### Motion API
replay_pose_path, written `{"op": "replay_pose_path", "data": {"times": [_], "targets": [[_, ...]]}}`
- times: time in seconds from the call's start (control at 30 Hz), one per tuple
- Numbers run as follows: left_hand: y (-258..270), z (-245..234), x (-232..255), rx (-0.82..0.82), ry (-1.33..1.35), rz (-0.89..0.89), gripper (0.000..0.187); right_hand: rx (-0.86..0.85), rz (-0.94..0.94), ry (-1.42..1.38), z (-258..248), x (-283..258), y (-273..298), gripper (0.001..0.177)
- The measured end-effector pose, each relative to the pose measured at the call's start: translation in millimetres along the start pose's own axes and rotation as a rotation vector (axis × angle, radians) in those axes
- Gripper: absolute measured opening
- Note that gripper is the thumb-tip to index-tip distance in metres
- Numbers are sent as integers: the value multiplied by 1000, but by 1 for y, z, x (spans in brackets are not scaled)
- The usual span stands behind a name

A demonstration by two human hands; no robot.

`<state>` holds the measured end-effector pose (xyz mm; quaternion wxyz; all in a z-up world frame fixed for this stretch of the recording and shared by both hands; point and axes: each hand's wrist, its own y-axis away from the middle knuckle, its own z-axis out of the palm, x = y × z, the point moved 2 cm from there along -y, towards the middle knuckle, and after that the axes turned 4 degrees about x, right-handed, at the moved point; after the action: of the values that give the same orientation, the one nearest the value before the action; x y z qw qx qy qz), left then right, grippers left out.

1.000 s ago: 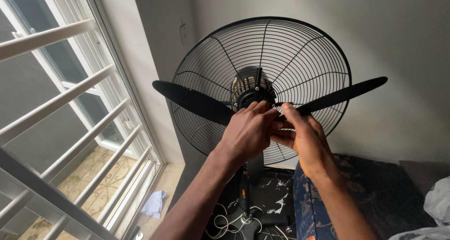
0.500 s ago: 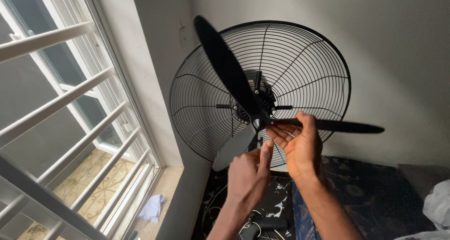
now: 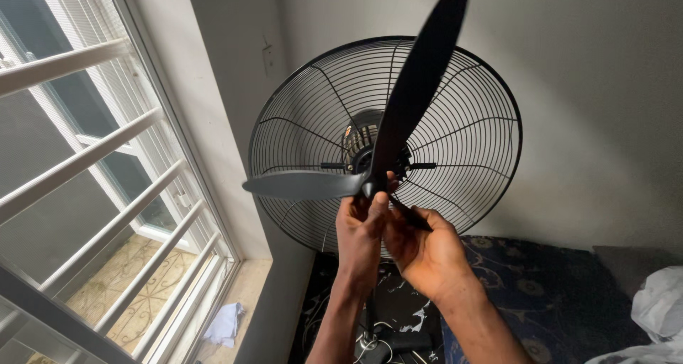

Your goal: The person secures a fan blade to the motor hub by hand, then uses a wrench to tighten the central nut. The person repeats this process for the remaining blades, ensuring each is firmly attached to the fan.

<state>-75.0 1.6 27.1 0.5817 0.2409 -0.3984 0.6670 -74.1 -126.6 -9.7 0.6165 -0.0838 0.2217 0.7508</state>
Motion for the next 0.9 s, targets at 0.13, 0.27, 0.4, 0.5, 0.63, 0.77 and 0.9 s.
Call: {"op": "replay_pose_path", "data": {"times": [0.13,0.27,0.4,0.5,0.63,0.77,0.9], "targets": [[-13,2,14,2,-97,214,40,14,97,356,14,9,26,75],[-22,-5,17,-61,-160,310,43,138,-202,904,27,-7,53,75],[-22,-11,14,-91,-257,284,51,-11,-863,1183,50,-18,71,55],[-20,-13,11,-137,-254,226,51,68,-1120,1394,60,-25,83,50],[-15,-16,9,-127,-297,224,52,245,-617,1475,58,-32,67,53],[-14,-17,2,-139,-320,225,49,-69,-544,1245,47,-25,40,72],[5,-25,-13,-120,-480,155,44,-55,-581,1192,20,-12,27,74]]}}
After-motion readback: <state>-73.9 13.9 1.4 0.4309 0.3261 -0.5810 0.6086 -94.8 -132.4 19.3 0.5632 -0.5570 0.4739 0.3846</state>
